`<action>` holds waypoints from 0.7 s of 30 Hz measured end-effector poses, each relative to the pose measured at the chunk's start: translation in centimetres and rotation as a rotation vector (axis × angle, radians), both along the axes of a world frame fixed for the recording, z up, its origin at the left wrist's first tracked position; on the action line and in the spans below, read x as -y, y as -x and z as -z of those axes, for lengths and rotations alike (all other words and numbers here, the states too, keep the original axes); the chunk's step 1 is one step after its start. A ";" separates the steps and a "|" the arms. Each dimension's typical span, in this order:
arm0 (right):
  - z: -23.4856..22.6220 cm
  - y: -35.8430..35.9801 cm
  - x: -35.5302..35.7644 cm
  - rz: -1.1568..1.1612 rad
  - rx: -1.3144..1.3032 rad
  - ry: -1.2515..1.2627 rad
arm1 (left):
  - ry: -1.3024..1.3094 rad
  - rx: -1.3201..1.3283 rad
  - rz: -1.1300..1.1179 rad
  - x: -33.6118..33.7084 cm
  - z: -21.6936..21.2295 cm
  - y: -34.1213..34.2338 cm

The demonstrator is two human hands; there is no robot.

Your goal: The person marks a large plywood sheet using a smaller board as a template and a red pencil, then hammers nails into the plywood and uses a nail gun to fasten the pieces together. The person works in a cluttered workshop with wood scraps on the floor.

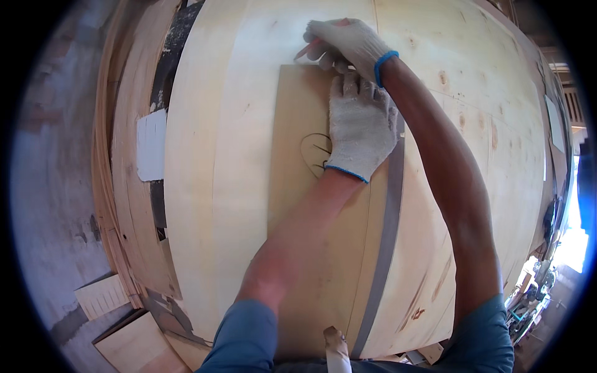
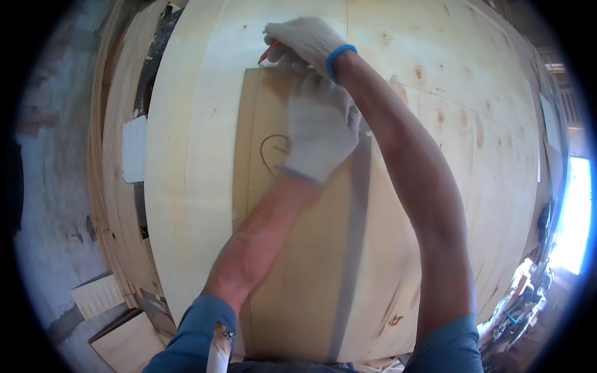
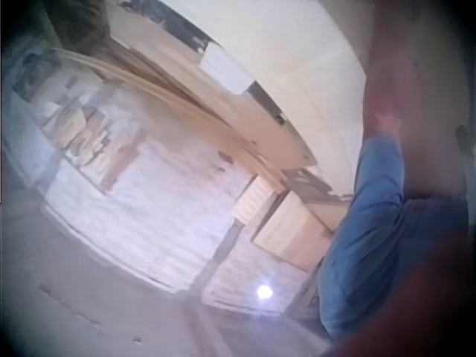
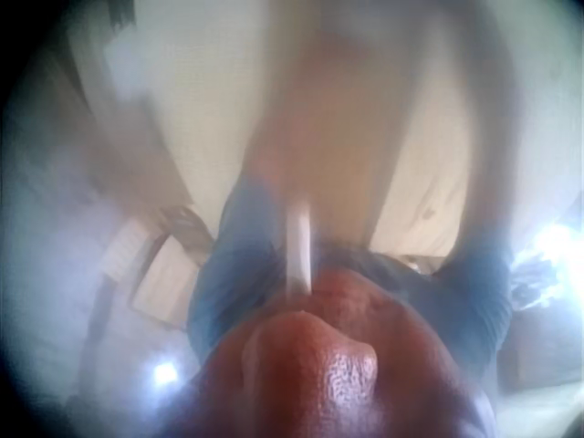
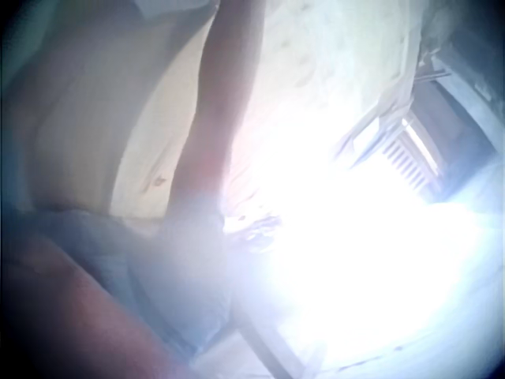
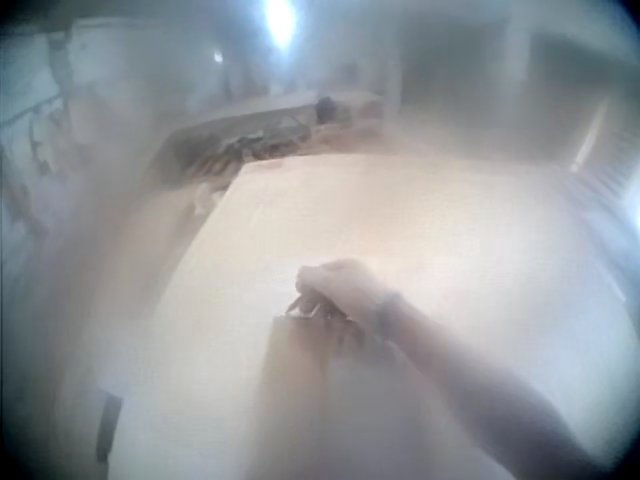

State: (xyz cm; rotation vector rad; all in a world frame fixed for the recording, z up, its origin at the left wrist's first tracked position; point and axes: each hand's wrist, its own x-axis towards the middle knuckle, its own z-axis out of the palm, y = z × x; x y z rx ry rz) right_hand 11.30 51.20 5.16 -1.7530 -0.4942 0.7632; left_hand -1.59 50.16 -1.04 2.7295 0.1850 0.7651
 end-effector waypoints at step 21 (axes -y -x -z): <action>-2.2 -6.1 9.6 -0.226 0.229 0.274 | -0.010 0.013 0.010 -0.1 0.3 0.0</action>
